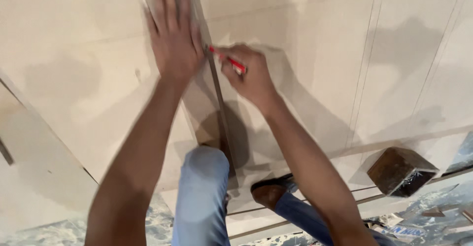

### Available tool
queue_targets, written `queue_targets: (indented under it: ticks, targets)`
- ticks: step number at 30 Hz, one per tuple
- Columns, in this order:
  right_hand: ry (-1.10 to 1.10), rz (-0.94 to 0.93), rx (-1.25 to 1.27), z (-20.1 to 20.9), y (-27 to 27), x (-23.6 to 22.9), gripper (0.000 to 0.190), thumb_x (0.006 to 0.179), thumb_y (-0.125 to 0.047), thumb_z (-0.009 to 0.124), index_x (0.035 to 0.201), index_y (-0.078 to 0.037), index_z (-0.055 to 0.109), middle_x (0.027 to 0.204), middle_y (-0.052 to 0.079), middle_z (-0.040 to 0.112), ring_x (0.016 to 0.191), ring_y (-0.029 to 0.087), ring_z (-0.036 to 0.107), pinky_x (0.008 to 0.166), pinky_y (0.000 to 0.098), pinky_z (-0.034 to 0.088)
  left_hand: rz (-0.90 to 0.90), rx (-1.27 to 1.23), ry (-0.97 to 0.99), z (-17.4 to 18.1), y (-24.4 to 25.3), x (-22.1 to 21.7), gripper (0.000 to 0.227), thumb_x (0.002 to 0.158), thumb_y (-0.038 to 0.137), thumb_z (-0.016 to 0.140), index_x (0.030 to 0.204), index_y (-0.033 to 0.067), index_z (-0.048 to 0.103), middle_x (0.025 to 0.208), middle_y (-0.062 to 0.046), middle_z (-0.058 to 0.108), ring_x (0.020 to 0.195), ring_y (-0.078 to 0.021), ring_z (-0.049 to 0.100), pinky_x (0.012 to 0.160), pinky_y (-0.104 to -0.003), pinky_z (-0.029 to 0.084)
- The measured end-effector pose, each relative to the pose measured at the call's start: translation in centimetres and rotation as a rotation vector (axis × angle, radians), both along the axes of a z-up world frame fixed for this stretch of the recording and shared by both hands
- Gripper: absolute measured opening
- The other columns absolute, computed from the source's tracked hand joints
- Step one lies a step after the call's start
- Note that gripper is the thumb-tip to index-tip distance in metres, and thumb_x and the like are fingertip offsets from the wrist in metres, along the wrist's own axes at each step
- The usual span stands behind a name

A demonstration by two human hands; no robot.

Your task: The person uses a red pencil and a wooden straightedge to draw straight lines on a large, light-colored wooden board. They reposition the straightedge multiple times to create parallel lines across the surface. The person is sitting on the floor during the process.

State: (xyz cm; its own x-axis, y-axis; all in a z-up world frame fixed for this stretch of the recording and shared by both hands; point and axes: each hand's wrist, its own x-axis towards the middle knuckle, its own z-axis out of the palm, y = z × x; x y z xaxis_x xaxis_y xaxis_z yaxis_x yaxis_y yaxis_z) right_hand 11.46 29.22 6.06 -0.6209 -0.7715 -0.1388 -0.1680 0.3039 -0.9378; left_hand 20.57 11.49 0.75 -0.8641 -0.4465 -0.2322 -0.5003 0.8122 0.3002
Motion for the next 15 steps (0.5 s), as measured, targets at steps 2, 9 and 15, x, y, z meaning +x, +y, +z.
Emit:
queue_targets:
  ticks: [2,9,15]
  targets:
    - [0.035,0.012,-0.064,-0.8,0.3,0.4,0.027,0.096,0.0,0.063,0.12,-0.003,0.073,0.097,0.012,0.074,0.086,0.021,0.072,0.08,0.0309,0.057,0.007,0.021,-0.021,2.2,5.0,4.8,0.06,0.112,0.03,0.038,0.168,0.0125,0.025,0.173,-0.014,0.014,0.16,-0.0362,0.013,0.129,-0.056,0.008]
    - [0.178,0.0,0.154,-2.9,3.2,3.9,0.016,0.1,-0.007,0.071,0.104,0.008,0.068,0.086,0.022,0.066,0.079,0.03,0.065,0.074,0.0368,0.051,-0.025,0.055,0.054,-0.6,7.3,9.1,0.048,0.116,0.027,0.04,0.159,0.0053,0.044,0.164,-0.023,0.034,0.154,-0.0443,0.025,0.13,-0.058,0.013]
    - [-0.014,0.022,0.192,1.9,15.0,16.0,0.024,0.092,-0.005,0.066,0.114,0.0,0.075,0.092,0.017,0.072,0.082,0.03,0.07,0.078,0.0356,0.055,-0.049,0.075,0.261,-1.3,7.2,9.1,0.038,0.114,0.022,0.044,0.14,0.0,0.061,0.137,-0.028,0.057,0.132,-0.0474,0.044,0.119,-0.06,0.022]
